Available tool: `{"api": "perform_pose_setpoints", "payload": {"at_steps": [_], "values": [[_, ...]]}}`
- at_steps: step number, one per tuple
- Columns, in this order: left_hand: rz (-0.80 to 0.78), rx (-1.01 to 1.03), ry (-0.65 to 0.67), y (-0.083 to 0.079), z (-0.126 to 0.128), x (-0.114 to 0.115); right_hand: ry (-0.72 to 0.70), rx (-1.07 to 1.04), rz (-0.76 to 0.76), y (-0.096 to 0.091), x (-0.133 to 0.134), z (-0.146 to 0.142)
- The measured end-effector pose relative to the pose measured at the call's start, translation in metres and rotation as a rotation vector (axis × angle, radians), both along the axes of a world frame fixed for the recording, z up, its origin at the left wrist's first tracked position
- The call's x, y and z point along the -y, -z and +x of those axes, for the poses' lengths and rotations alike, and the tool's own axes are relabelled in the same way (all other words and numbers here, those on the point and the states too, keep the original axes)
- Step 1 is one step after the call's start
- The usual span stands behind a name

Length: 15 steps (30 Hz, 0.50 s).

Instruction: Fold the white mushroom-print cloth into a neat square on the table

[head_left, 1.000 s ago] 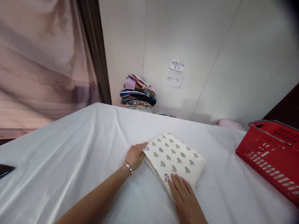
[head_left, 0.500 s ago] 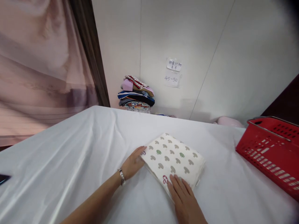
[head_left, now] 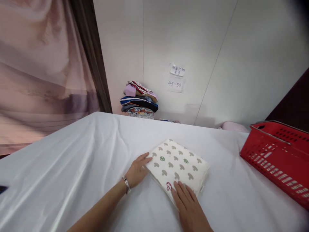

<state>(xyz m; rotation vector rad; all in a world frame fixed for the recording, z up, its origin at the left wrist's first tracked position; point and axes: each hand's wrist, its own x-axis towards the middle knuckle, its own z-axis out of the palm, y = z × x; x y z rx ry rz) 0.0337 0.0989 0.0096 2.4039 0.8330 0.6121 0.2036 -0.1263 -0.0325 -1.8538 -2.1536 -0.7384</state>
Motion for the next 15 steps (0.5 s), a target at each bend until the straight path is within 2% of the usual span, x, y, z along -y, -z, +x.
{"api": "perform_pose_setpoints", "payload": {"at_steps": [2, 5, 7, 10, 13, 15], "values": [[0.177, -0.052, 0.075, -0.005, 0.003, 0.016, -0.002, -0.042, -0.026, -0.001, 0.001, -0.001], [0.383, -0.15, 0.28, -0.008, 0.009, 0.039, -0.019, -0.14, -0.146, -0.012, 0.006, -0.003], [0.447, -0.189, 0.371, -0.006, 0.013, 0.047, -0.064, -0.24, -0.254, -0.026, 0.01, 0.0], [0.476, -0.22, 0.376, -0.001, 0.016, 0.049, -0.062, -0.435, -0.295, -0.052, 0.005, 0.019], [0.487, -0.231, 0.357, 0.007, 0.019, 0.048, 0.117, -0.526, -0.195, -0.072, -0.019, 0.063], [0.497, -0.228, 0.343, 0.01, 0.02, 0.049, 0.296, -0.525, -0.158, -0.076, -0.04, 0.097]]}}
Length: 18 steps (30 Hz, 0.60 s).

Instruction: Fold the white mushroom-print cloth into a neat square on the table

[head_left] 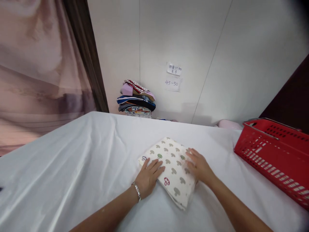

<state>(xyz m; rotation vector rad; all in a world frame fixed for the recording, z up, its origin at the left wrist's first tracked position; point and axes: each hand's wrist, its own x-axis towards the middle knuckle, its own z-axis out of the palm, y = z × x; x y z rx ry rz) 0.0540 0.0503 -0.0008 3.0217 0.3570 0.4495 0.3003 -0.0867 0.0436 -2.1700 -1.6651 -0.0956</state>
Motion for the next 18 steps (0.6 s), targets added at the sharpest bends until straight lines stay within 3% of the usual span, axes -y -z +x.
{"api": "perform_pose_setpoints", "payload": {"at_steps": [3, 5, 7, 10, 13, 15, 18], "values": [[0.012, 0.019, -0.001, 0.001, 0.001, -0.005, 0.236, -0.093, -0.196, 0.003, -0.02, 0.033], [0.002, 0.028, 0.002, -0.003, -0.002, -0.021, 0.282, -0.142, -0.27, 0.008, -0.017, 0.03], [-0.019, 0.03, -0.06, -0.01, -0.009, -0.048, 0.227, -0.185, -0.269, 0.011, -0.001, 0.009], [-0.047, 0.029, -0.312, -0.021, -0.023, -0.094, 0.003, -0.401, -0.266, 0.011, 0.035, -0.037], [-0.117, 0.031, -0.373, -0.03, -0.029, -0.119, -0.075, -0.547, -0.258, 0.008, 0.057, -0.064], [-0.175, 0.089, -0.383, -0.033, -0.026, -0.113, -0.039, -0.589, -0.231, 0.007, 0.057, -0.061], [-0.227, 0.157, -0.307, -0.035, -0.018, -0.07, 0.035, -0.67, -0.17, 0.012, 0.042, -0.037]]}}
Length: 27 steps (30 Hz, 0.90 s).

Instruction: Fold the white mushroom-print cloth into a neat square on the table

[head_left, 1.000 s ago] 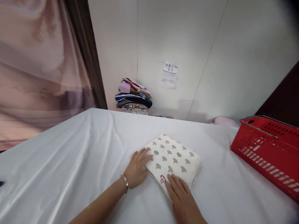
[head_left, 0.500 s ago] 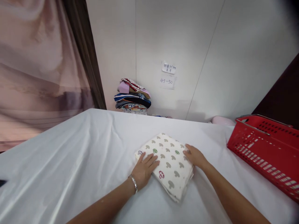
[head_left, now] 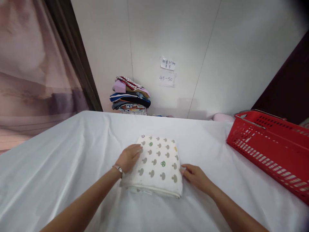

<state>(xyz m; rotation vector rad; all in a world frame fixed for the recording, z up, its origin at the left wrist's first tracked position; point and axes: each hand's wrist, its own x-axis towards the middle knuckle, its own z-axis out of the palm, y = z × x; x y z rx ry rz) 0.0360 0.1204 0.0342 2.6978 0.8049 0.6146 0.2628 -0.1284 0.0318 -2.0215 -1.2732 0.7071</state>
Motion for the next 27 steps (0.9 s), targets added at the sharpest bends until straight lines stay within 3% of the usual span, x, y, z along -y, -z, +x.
{"api": "perform_pose_setpoints", "payload": {"at_steps": [6, 11, 16, 20, 23, 27], "values": [[0.054, -0.067, 0.26, 0.004, 0.01, 0.113, 0.228, -0.186, 0.029, 0.016, -0.054, 0.045], [0.105, -0.206, 0.424, 0.006, 0.021, 0.156, 0.212, -0.099, 0.104, 0.023, -0.094, 0.069], [0.172, -0.281, 0.344, 0.017, 0.04, 0.166, 0.052, -0.019, 0.184, 0.023, -0.121, 0.083], [0.216, -0.307, 0.34, 0.024, 0.043, 0.162, -0.065, -0.015, 0.184, 0.016, -0.126, 0.088], [0.251, -0.314, 0.448, 0.018, 0.022, 0.144, -0.089, 0.012, 0.154, 0.011, -0.108, 0.086], [0.274, -0.266, 0.597, 0.006, -0.033, 0.108, -0.105, 0.07, 0.118, 0.007, -0.055, 0.065]]}}
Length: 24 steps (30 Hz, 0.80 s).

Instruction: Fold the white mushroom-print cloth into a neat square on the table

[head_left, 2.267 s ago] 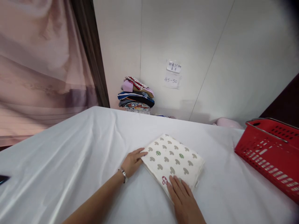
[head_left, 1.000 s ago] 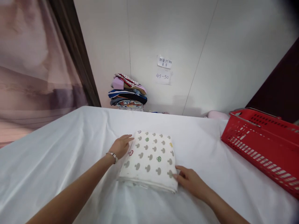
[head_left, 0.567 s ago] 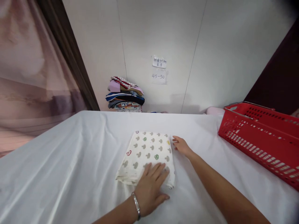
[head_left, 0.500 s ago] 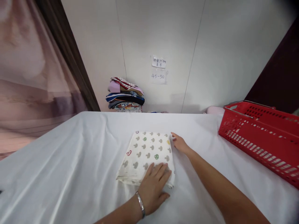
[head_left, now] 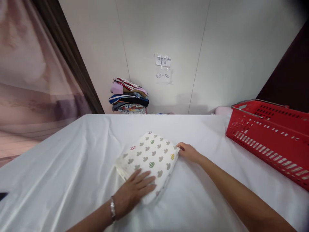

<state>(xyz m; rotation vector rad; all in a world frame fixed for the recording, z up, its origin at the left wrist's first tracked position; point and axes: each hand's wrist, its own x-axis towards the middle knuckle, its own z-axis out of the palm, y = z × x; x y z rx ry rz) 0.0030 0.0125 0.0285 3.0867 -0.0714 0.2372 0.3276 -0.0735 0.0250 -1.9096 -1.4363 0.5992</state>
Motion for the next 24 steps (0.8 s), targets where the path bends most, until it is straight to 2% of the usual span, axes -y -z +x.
{"api": "perform_pose_setpoints", "payload": {"at_steps": [3, 6, 9, 14, 20, 24], "values": [[-0.068, 0.059, -0.141, -0.006, -0.036, -0.012, -0.029, 0.07, -0.041, -0.003, 0.038, -0.022], [-0.128, 0.087, -0.273, -0.01, -0.051, -0.002, -0.025, 0.164, -0.077, -0.007, 0.054, -0.037], [-0.115, 0.118, -0.34, -0.011, -0.048, 0.02, -0.026, 0.315, -0.057, -0.009, 0.051, -0.042], [-0.045, 0.197, -0.384, -0.005, -0.034, 0.047, -0.14, 0.495, -0.061, -0.009, 0.041, -0.045], [0.174, 0.245, -0.463, 0.015, -0.018, 0.049, -0.143, 0.54, -0.029, 0.005, 0.044, -0.04], [0.276, 0.24, -0.453, 0.03, -0.016, 0.048, -0.15, 0.502, 0.047, 0.017, 0.046, -0.03]]}}
